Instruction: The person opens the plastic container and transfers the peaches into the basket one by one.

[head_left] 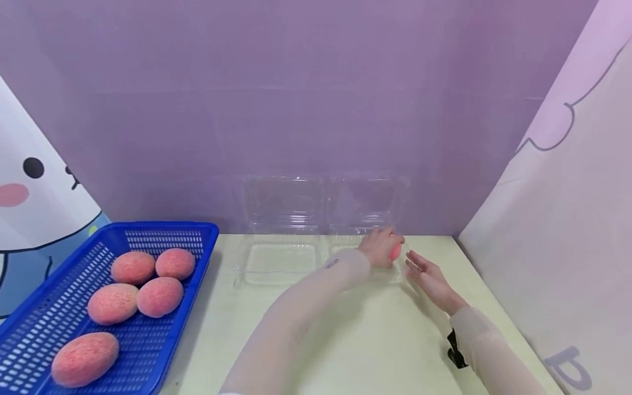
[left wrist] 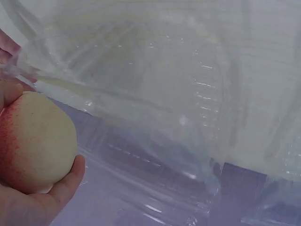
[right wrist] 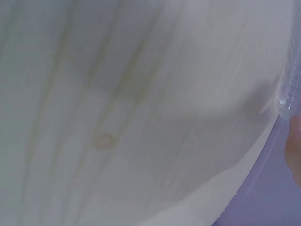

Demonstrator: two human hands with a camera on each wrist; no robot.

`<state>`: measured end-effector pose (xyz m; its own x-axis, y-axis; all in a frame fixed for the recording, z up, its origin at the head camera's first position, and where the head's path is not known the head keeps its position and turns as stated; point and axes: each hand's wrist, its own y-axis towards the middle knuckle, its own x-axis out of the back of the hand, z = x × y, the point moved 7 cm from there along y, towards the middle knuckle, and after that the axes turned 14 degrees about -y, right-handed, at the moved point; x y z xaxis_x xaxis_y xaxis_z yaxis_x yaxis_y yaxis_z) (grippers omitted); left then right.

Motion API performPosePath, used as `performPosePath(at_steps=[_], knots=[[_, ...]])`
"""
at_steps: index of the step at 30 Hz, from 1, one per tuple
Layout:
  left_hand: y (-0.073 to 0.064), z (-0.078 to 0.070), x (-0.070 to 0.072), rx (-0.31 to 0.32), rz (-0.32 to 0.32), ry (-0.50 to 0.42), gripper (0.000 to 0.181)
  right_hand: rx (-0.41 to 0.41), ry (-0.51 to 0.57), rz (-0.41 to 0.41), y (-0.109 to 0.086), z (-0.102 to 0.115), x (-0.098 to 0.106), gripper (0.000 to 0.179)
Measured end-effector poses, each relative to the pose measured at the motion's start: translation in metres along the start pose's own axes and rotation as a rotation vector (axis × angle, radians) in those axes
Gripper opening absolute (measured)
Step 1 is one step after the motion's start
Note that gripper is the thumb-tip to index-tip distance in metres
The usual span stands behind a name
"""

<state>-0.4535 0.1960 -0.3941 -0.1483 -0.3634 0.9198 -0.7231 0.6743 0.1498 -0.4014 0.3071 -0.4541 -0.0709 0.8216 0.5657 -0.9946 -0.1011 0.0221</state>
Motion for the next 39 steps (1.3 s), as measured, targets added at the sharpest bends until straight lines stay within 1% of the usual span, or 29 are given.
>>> performPosePath(at_steps=[9,15,19,22,26,30,34,39], knots=[[-0.026,-0.01,0.014,-0.035,0.039,-0.014,0.071,-0.015,0.003,-0.002,-0.003,-0.003,0.001,0.064],[-0.042,-0.013,0.025,-0.069,0.049,-0.006,0.07,-0.024,0.029,-0.009,-0.005,-0.006,0.002,0.063],[-0.056,-0.014,0.031,-0.089,0.06,-0.014,0.068,-0.027,0.02,-0.012,-0.007,-0.007,0.002,0.063],[-0.068,-0.012,0.037,-0.079,0.071,-0.022,0.068,-0.029,0.019,-0.013,-0.007,-0.009,0.001,0.063],[-0.084,-0.007,0.045,-0.071,0.071,-0.026,0.068,-0.037,0.032,-0.01,-0.006,-0.009,-0.002,0.063],[-0.096,-0.002,0.054,-0.062,0.063,-0.043,0.066,-0.033,0.005,0.004,-0.005,-0.006,-0.003,0.063],[-0.108,0.002,0.066,-0.054,0.041,-0.062,0.065,-0.021,-0.02,0.017,-0.004,-0.001,-0.001,0.064],[-0.124,0.009,0.077,-0.067,-0.004,-0.074,0.063,-0.02,-0.018,0.018,-0.002,0.002,-0.002,0.064]])
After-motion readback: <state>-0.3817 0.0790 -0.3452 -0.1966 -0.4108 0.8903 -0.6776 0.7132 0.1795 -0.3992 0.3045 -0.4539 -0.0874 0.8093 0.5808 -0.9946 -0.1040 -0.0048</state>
